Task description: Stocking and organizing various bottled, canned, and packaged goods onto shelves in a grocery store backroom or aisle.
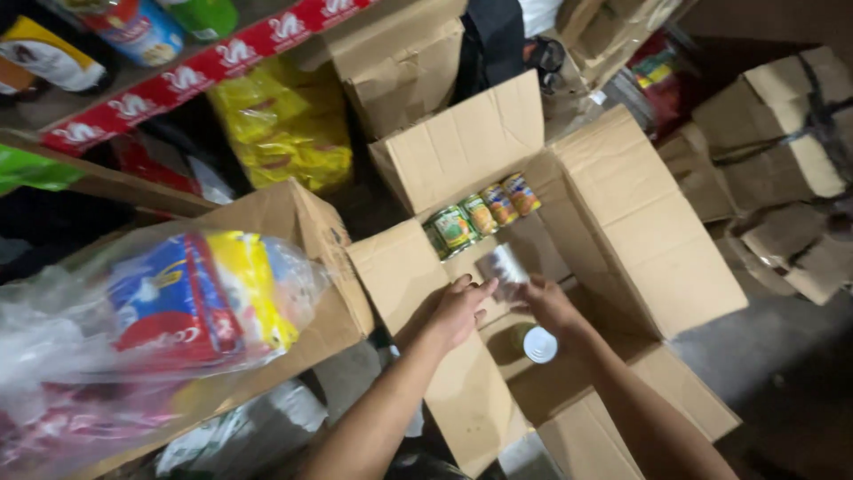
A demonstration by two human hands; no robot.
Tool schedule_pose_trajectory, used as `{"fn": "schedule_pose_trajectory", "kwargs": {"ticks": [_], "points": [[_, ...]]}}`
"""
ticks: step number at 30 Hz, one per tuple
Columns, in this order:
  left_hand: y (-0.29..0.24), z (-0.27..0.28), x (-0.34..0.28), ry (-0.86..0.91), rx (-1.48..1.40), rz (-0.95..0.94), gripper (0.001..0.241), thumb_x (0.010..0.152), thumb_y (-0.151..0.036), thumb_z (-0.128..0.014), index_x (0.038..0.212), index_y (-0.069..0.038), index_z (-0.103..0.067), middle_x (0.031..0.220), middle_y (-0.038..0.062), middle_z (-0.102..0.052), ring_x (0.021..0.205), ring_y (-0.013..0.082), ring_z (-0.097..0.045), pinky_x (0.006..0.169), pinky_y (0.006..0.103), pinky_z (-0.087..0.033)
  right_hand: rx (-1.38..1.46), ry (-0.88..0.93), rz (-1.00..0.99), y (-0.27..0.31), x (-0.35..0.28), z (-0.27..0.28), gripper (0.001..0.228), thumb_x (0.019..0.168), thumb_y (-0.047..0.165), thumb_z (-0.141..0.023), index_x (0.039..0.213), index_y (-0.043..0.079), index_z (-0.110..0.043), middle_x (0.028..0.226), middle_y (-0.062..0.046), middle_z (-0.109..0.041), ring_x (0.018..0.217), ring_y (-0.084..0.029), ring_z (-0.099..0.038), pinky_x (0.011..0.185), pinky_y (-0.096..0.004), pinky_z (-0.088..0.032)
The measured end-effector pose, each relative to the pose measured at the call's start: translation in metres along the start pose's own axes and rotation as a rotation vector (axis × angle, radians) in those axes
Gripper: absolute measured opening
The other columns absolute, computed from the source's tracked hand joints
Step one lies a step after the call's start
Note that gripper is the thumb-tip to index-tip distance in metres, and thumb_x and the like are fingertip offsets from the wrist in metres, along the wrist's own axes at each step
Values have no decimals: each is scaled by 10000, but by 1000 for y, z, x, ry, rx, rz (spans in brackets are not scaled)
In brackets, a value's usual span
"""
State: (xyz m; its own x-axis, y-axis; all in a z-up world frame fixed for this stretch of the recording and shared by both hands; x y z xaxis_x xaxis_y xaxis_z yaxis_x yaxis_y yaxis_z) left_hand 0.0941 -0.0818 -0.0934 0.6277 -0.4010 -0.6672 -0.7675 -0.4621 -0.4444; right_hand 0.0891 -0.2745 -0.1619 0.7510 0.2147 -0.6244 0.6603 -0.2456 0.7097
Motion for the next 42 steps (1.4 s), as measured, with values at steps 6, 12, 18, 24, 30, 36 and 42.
{"fn": "schedule_pose_trajectory", "kwargs": {"ticks": [6,12,18,24,30,36,42], "points": [[25,12,23,216,46,-110,318,899,-153,-806,1151,-29,-655,1079,95,-713,963,209,-693,851,370,-588,-155,176,87,3,-69,-29,609,786,155,-832,1301,23,-534,1178,-77,-651,1122,-206,-602,951,-382,-485],[11,-2,3,139,-106,110,438,839,-264,-798,1201,-69,-647,1058,70,-717,982,205,-693,840,413,-592,-1560,-123,-308,23,-81,-21,1104,695,358,-1004,1533,192,-304,1501,-147,-333,1363,-405,-373,1034,-526,-445],[11,3,-1,214,-163,101,509,816,-198,-835,1261,-107,-606,1093,59,-695,1026,232,-668,928,467,-535,-1561,-229,-224,-43,-66,1,939,625,208,-942,1373,127,-380,1443,-212,-410,1338,-439,-464,983,-459,-560],[-15,-22,-28,283,19,-86,670,683,-32,-858,1284,-167,-594,1133,3,-672,1118,185,-629,961,455,-542,-810,-533,-97,-34,-60,55,940,653,174,-934,1374,19,-352,1254,-191,-594,1162,-314,-641,957,-406,-563],[-20,-27,-35,333,22,-87,666,704,-23,-864,1308,-121,-601,1145,24,-671,1124,202,-628,964,433,-544,183,-418,416,14,-86,62,684,730,8,-690,1383,45,-491,1291,-84,-596,1200,-248,-582,1015,-427,-504],[-13,-33,-36,311,300,-105,793,653,-71,-886,1372,-123,-557,1198,38,-671,1128,184,-633,987,380,-547,575,-90,490,97,-129,-13,613,894,128,-641,1473,2,-485,1337,-154,-595,1242,-309,-573,1085,-481,-433],[-12,-44,-41,333,591,-243,863,618,-106,-887,1408,-46,-544,1237,82,-693,1138,186,-654,998,360,-542,-171,-303,621,120,-126,-28,793,744,9,-766,1478,-7,-468,1447,-135,-542,1352,-251,-514,1165,-392,-368]]}}
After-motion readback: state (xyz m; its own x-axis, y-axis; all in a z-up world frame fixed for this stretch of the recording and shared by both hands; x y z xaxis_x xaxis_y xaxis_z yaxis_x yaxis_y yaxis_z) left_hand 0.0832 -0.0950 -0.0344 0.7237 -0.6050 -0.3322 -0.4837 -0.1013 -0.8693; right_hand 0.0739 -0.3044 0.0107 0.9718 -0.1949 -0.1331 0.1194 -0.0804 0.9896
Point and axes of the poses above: each hand's wrist, its own x-axis towards the middle knuckle, its own z-axis out of the back of the hand, y = z × x, the point moved 6 cm from there along x, towards the middle knuckle
